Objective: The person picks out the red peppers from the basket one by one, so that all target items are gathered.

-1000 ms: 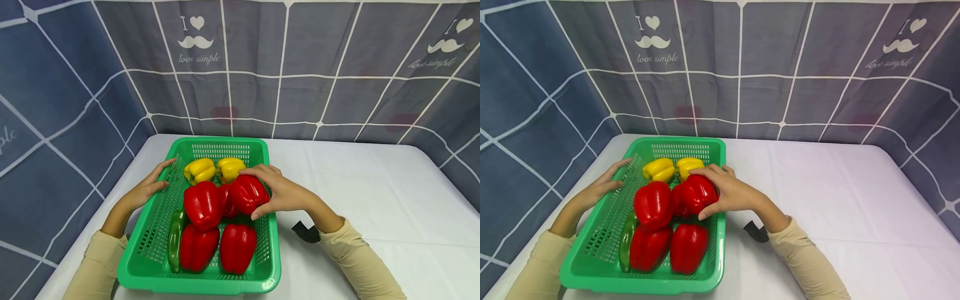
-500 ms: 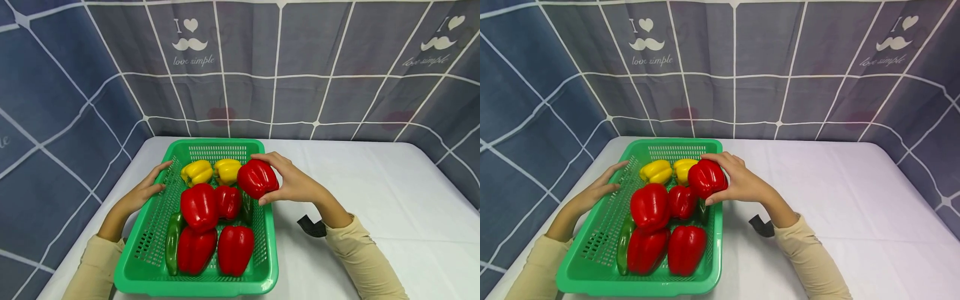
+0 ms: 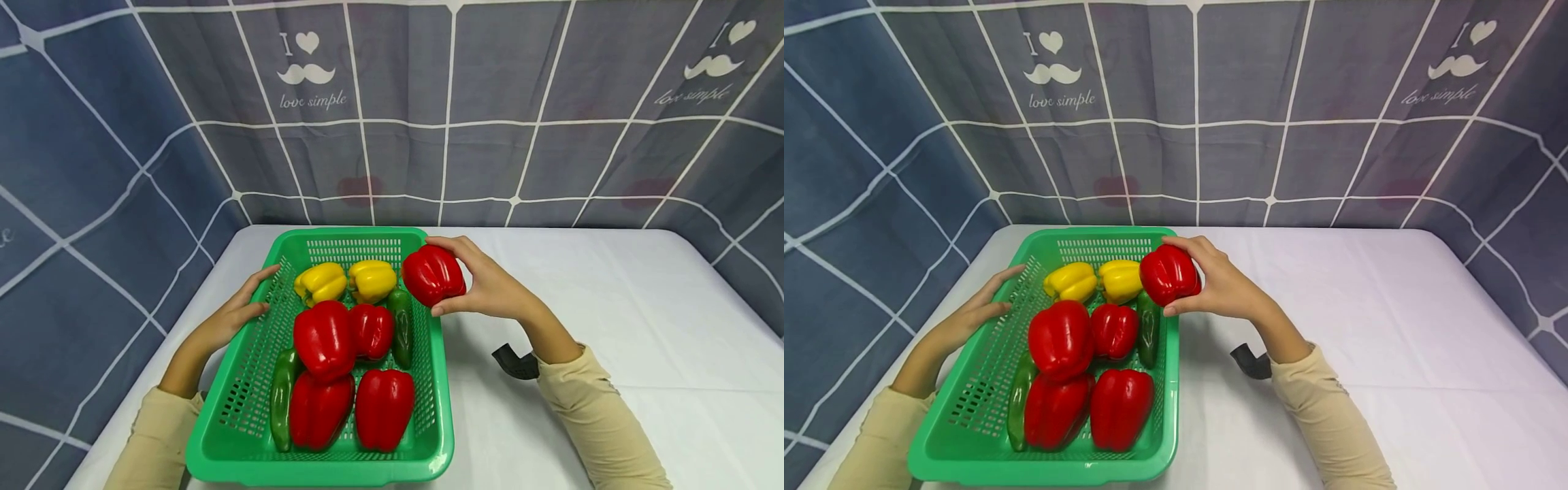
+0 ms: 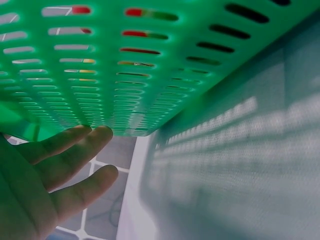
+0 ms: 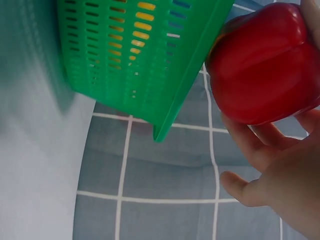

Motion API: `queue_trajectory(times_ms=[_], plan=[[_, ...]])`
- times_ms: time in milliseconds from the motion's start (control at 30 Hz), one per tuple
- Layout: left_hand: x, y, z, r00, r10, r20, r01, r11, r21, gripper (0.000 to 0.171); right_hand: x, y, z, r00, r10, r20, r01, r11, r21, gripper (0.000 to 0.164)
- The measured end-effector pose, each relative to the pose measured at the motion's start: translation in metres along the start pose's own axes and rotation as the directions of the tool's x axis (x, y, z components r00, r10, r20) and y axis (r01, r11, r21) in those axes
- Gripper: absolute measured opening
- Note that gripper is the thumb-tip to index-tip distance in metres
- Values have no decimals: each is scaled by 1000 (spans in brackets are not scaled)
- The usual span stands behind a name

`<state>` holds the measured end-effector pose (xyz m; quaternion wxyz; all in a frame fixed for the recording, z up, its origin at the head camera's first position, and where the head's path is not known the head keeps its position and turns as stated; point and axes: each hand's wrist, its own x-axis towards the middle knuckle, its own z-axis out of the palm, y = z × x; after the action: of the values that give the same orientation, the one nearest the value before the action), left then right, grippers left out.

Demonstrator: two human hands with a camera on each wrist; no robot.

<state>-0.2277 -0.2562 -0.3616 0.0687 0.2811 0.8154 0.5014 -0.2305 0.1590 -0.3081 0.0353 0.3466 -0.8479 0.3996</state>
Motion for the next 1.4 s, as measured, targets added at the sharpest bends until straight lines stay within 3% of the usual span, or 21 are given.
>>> queue_trajectory(times_ms=[167,433,833,1400], plan=[[0,1,2,1000,-13,-13,13,999,33,59,0,7,-4,999,39,-34,-40,999,-7,90],[0,2,1,1000,-24,-7,24,1000,16,60,-1,21,-11,990,117,-74,-118,993,-6,88],[0,1,2,1000,-24,-15,25,999,38,58,1,39,-15,971,222,-92,-218,975,48,87],[1,0,2,999,-43,-24,44,998,52,59,5,60,-11,918,373,-135,-373,927,26,90]])
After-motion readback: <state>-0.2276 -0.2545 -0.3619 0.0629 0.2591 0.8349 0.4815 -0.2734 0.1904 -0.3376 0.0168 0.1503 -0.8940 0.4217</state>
